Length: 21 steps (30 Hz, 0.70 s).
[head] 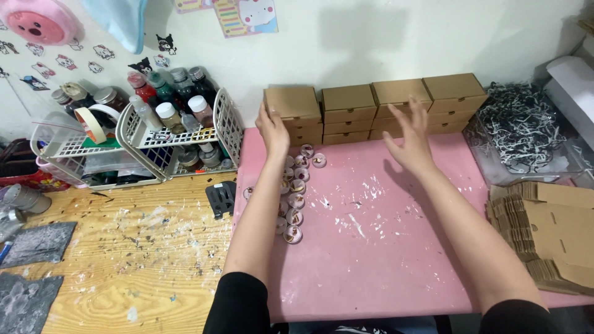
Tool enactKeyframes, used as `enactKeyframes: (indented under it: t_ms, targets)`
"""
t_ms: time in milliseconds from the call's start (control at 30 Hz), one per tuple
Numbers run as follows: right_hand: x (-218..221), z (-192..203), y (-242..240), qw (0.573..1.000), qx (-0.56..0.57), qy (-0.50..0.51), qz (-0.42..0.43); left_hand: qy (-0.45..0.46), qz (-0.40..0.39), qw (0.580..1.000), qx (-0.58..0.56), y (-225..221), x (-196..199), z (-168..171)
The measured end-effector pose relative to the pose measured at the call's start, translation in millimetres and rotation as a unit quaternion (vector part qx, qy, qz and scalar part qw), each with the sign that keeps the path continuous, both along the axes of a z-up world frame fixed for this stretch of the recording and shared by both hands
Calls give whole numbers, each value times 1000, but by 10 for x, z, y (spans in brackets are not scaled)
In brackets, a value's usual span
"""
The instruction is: Assembling small cardboard boxes and filling them with shredded paper and small items.
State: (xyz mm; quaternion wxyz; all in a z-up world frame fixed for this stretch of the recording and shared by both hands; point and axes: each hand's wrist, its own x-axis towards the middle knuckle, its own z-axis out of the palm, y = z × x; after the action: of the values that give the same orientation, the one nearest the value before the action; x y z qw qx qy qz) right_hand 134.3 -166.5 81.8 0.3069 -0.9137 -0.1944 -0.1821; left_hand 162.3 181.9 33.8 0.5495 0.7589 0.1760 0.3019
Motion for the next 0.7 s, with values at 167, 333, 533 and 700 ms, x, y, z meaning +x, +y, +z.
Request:
enactKeyframes:
  t_ms: [167,333,533,700]
  targets:
    - [168,51,248,992,-109,66,-7,92,7,992,85,-121,64,-35]
    - [179,47,323,987,-137,78,-15,32,-42,994,98,-217,-62,31]
    - [185,37,297,984,-161,73,-17,7,-34,995,92,-314,-93,80]
    - [-24,247,80,995,-85,48,-6,-116,10,968,222,-671,-422,320]
